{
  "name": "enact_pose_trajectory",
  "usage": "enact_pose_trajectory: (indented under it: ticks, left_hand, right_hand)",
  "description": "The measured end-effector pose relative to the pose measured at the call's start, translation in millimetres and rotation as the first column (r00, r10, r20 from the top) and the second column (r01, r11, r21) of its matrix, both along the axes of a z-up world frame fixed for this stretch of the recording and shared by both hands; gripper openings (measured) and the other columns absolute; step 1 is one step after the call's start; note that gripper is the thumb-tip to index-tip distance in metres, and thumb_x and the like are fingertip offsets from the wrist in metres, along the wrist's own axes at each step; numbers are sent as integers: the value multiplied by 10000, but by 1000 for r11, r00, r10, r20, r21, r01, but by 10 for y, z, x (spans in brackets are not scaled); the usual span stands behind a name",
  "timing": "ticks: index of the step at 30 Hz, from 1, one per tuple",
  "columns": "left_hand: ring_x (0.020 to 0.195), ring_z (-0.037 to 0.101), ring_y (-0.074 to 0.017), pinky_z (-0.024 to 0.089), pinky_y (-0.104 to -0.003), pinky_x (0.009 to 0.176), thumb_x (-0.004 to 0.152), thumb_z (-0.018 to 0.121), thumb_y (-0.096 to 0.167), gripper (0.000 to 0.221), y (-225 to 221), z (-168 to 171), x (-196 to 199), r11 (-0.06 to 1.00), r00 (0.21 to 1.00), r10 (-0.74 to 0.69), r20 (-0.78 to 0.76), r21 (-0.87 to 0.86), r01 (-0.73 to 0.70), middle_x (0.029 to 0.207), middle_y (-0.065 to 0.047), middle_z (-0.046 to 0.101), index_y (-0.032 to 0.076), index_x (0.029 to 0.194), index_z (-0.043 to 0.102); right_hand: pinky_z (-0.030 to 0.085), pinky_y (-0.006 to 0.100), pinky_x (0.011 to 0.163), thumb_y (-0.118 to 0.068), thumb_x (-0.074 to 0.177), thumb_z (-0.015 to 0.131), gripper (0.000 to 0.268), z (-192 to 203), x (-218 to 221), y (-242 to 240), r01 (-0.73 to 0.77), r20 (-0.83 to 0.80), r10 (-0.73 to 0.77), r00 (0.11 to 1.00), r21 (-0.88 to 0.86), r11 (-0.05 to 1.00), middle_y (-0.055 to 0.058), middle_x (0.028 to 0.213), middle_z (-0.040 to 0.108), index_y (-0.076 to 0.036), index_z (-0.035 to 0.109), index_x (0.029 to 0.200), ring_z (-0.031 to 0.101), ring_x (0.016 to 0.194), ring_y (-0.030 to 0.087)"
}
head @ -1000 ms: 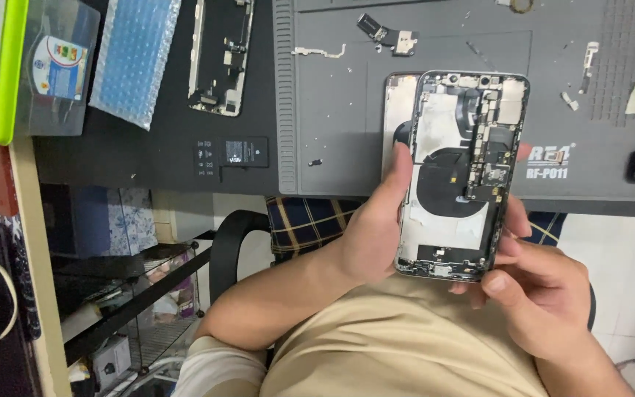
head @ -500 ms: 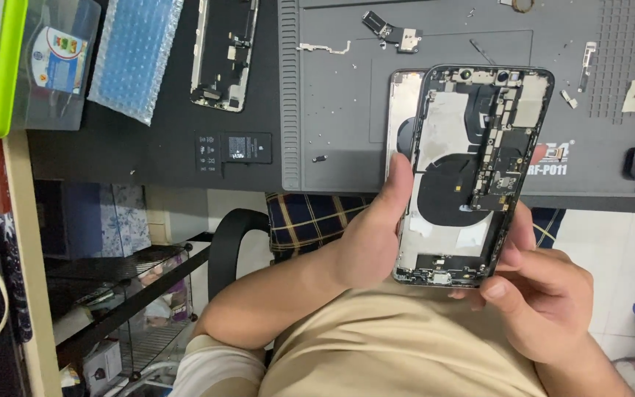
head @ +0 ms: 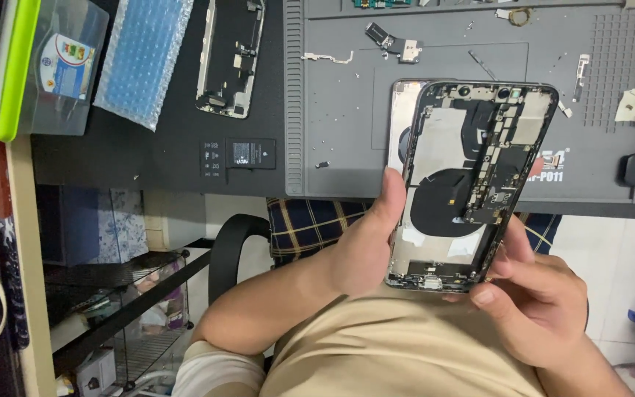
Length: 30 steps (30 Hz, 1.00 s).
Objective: Inspecting a phone chassis and preparing a replacement back cover by removing protective film and checking the fit.
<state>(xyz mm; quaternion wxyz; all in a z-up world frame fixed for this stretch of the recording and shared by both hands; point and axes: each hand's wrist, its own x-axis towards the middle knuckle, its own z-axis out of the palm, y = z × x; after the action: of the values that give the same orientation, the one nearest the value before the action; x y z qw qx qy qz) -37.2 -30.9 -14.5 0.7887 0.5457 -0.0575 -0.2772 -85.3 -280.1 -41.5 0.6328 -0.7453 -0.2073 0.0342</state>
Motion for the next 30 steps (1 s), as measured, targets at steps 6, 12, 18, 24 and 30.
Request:
enact_pose_trajectory:
  ticks: [6,12,18,24,30]
  left_hand:
    - [1408,630,-463,523,-610,1206,1339,190,702,900,-91,-288,-177,477,828,-284,-484,-820,-316,1564,-312,619,-70,1698,484]
    - [1274,701,-515,559,-636,1137,1258,262,747,944,-125,-336,-89,327,842,-353,-408,-897,-298,1473,-376,644,-52,1747,379]
    - [1081,758,-531,630,-614,965,1158,270,817,1024,14,-286,-52,353,899,-324,-293,-920,-172,1343,-353,684,-13,1752,353]
    - [1177,679,-354,529,-468,1047,1063,357,776,964,310,74,99,557,985,-131,-110,-830,-18,1374,-182,670,-36,1557,519]
    - [917,602,-289,435,-430,862,1053,453,720,799,458,185,94,740,983,119,-137,-648,-180,1136,-141,577,-7,1343,613]
  right_hand:
    - [454,314,675,-202,911,712,247,167,20,33,23,88,-7,996,-177,984,66,722,692,16,617,980,436,658,238]
    - [423,302,546,-261,815,796,273,613,153,368,22,187,29,982,-265,964,53,604,553,-40,656,736,439,521,215]
    - [459,314,567,-369,908,740,272,632,298,477,-39,278,122,953,-287,957,27,813,724,-127,707,789,563,541,227]
    - [480,327,568,-357,1048,625,294,659,759,110,99,302,54,952,-468,878,6,801,747,-124,769,942,644,604,158]
    - [522,487,670,-337,1186,693,213,93,1266,-1059,583,493,-359,792,-786,207,45,1103,822,-182,837,1215,747,874,340]
